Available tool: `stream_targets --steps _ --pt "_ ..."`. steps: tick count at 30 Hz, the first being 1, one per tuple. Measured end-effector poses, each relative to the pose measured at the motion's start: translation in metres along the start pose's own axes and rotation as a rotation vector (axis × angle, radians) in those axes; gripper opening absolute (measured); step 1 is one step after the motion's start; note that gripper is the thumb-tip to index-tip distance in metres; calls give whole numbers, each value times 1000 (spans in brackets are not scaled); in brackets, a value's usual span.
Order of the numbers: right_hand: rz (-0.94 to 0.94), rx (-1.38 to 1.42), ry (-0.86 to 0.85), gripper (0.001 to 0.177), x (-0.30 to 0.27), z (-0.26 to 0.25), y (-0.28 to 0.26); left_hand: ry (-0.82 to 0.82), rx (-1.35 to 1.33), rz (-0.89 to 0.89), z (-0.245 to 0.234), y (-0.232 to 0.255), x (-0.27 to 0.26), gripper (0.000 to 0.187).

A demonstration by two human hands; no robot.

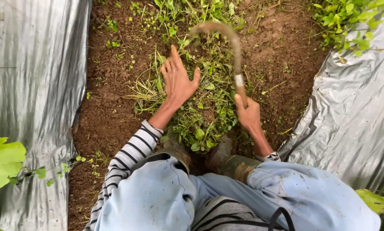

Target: Cutting and clearing weeds from a garden bed using a hand sickle

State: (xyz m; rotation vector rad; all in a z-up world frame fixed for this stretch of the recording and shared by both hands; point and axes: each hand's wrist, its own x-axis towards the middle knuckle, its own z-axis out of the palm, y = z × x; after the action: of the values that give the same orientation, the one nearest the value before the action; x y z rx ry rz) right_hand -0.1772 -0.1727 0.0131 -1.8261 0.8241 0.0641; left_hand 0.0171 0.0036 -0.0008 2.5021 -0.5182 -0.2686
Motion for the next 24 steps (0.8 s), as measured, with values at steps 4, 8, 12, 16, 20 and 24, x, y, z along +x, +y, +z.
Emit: stream_targets --steps 4,8,12,16,20,24 --pt "-78 111 32 50 19 -2 -11 -120 82 83 13 -10 14 78" --pt "-169 -27 -16 52 25 4 -7 -195 226 228 19 -17 17 50" --pt "6 -83 9 52 6 1 27 -164 194 288 2 -11 -4 47" --pt "74 91 130 47 12 -3 -9 -129 207 283 26 -27 14 42" --pt "159 81 35 39 24 -3 -10 -2 134 174 27 -32 44 26" --pt "265 -51 -52 41 8 4 23 34 443 168 37 -41 80 47"
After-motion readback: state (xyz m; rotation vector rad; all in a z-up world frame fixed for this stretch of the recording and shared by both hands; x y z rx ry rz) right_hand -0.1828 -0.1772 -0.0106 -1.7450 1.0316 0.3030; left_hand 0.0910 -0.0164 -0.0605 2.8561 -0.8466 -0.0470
